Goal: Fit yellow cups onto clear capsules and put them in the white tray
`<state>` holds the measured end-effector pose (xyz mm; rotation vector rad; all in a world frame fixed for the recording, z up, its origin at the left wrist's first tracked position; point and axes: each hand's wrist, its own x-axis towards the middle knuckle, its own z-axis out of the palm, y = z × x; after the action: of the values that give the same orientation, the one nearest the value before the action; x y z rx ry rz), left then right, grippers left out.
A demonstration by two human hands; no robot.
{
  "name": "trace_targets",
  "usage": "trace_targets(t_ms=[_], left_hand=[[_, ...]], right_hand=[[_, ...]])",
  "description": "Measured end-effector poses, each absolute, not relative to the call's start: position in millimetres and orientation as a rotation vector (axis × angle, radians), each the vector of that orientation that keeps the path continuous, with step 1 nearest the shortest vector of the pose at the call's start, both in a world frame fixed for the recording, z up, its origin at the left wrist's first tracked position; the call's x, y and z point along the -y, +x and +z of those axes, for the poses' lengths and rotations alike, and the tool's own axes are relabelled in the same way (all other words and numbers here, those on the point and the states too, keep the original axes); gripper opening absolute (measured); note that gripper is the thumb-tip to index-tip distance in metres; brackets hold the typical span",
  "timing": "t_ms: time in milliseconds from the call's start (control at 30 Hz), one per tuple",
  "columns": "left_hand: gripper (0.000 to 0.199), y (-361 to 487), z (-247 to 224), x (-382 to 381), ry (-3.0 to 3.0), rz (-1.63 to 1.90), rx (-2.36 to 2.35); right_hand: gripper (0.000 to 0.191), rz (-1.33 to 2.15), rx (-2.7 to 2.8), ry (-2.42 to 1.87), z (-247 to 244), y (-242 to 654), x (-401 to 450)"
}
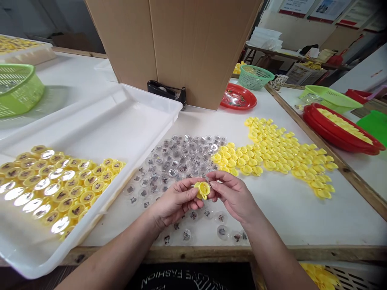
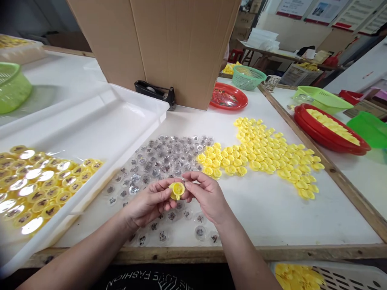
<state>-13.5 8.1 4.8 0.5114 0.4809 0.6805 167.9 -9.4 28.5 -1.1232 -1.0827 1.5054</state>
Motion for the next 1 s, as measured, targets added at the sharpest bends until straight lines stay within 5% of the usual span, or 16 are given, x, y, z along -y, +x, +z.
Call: trace_targets(t_ms=[167,333,567,1000], left_hand=[[0.033,-12,2,-10,0.498,0.667,-0.41],[0.029,-11,-2,-10,0.456,0.664,-0.364],[0.034,-10,-4,-8,0.434,0.622,-0.362],[0.031,-10,-6,-9,0.449,0.639,-0.34]], right_hand=[[0.008,1.306,1.296,-1.206,32,162,9],[0.028,0.806,1.814,-1.153,46,165,12],[0.033,0.981,2.052,-1.099,68,175,10],[0.03,0.804,2.199,-1.081,71,173,4]])
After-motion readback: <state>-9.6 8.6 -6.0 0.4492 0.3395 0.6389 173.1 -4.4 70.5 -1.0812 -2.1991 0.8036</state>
